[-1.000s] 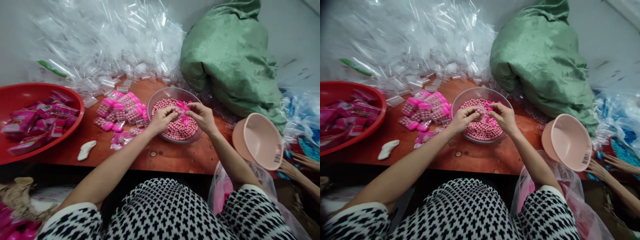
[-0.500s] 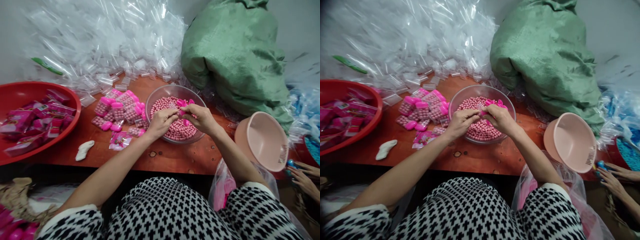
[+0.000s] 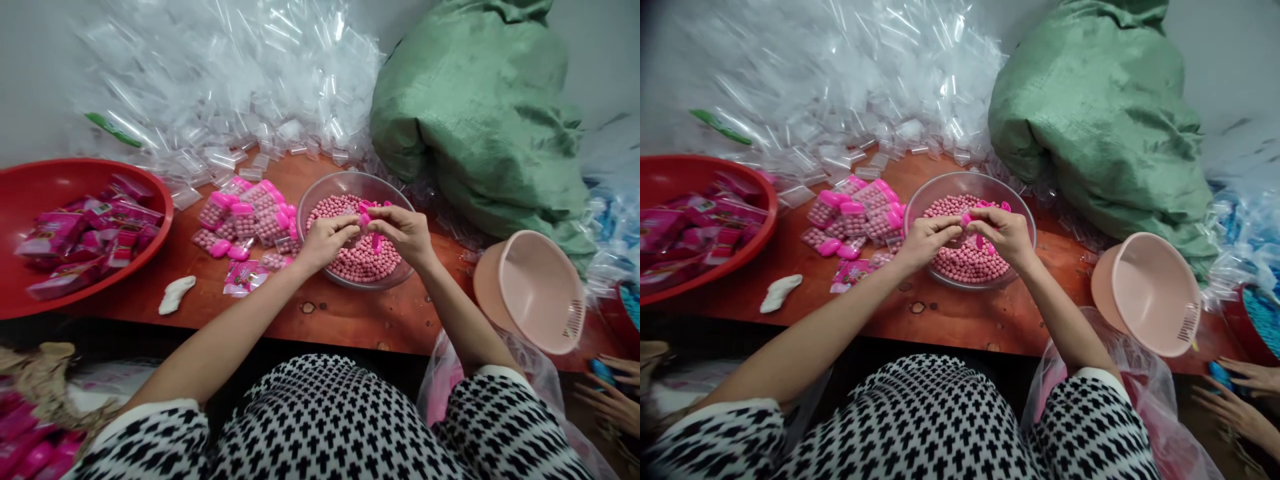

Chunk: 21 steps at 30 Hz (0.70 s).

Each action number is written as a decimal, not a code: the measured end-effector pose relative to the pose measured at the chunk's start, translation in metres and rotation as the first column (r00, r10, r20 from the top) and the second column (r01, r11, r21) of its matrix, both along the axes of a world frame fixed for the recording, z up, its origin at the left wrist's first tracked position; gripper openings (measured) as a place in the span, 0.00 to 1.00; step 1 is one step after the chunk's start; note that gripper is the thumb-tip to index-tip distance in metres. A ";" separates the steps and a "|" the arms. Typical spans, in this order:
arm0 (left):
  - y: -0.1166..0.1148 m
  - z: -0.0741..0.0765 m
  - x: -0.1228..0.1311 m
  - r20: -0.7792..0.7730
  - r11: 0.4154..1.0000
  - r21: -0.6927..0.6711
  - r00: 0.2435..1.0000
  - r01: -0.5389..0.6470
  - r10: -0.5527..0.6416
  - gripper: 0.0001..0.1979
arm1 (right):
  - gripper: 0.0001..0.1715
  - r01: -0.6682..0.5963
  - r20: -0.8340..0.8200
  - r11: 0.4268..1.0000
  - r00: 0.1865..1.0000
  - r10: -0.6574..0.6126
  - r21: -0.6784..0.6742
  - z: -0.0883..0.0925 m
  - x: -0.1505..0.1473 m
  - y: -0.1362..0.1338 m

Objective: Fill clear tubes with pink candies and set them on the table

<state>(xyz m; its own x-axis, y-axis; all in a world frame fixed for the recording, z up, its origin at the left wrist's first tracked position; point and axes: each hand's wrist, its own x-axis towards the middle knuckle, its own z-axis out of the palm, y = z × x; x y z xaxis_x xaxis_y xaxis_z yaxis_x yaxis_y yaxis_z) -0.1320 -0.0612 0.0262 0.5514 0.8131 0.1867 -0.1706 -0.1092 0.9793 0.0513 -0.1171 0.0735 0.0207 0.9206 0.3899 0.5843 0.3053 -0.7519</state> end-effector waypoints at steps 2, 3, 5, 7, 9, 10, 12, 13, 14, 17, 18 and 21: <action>0.002 0.001 0.003 0.098 0.987 -0.158 0.995 0.036 -0.021 0.19 | 0.21 0.021 -0.260 0.995 0.964 -0.047 -0.100 0.001 0.004 -0.002; 0.002 0.001 0.004 0.135 0.976 -0.216 0.991 0.037 -0.008 0.20 | 0.22 0.001 -0.373 0.991 0.926 -0.052 -0.136 0.001 0.006 -0.004; 0.003 0.000 0.006 0.186 0.956 -0.294 0.982 0.023 0.033 0.22 | 0.23 -0.053 -0.519 0.983 0.854 -0.046 -0.175 0.000 0.012 -0.010; 0.003 -0.001 0.006 0.210 0.948 -0.319 0.976 0.023 0.048 0.24 | 0.27 -0.091 -0.573 0.974 0.818 -0.044 -0.205 -0.004 0.015 -0.015; 0.005 -0.002 0.006 0.214 0.956 -0.294 0.976 0.021 0.044 0.24 | 0.30 -0.111 -0.592 0.967 0.804 -0.049 -0.231 -0.007 0.015 -0.018; 0.005 -0.003 0.006 0.210 0.964 -0.264 0.977 0.012 0.046 0.24 | 0.29 -0.112 -0.606 0.967 0.794 -0.050 -0.228 -0.008 0.014 -0.017; 0.006 -0.004 0.005 0.192 0.983 -0.181 0.980 -0.016 0.052 0.23 | 0.25 -0.098 -0.644 0.978 0.764 -0.045 -0.185 -0.009 0.010 -0.014; 0.006 -0.004 0.005 0.176 0.991 -0.133 0.983 -0.023 0.046 0.22 | 0.24 -0.088 -0.667 0.984 0.744 -0.040 -0.157 -0.008 0.008 -0.011; 0.006 -0.004 0.004 0.156 0.996 -0.084 0.987 -0.021 0.034 0.21 | 0.23 -0.082 -0.691 0.987 0.722 -0.038 -0.140 -0.007 0.007 -0.008; 0.005 -0.005 0.002 0.094 0.999 0.039 0.995 0.011 -0.014 0.16 | 0.27 -0.157 -0.736 0.961 0.674 -0.063 -0.226 -0.003 0.005 -0.001; 0.005 -0.005 0.002 0.077 0.997 0.077 0.997 0.015 -0.021 0.15 | 0.28 -0.222 -0.745 0.928 0.662 -0.080 -0.298 -0.002 0.004 0.000; 0.005 -0.004 0.002 0.035 0.987 0.161 0.999 -0.006 0.000 0.13 | 0.27 -0.427 -0.762 0.749 0.629 -0.158 -0.507 -0.001 0.001 0.001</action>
<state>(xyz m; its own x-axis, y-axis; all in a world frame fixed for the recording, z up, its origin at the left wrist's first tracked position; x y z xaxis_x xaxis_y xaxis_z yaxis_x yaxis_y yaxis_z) -0.1302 -0.0566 0.0220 0.5401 0.7723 0.3344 -0.2037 -0.2656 0.9423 0.0519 -0.1159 0.0726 -0.1263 0.9371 -0.3254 -0.2520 -0.3476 -0.9032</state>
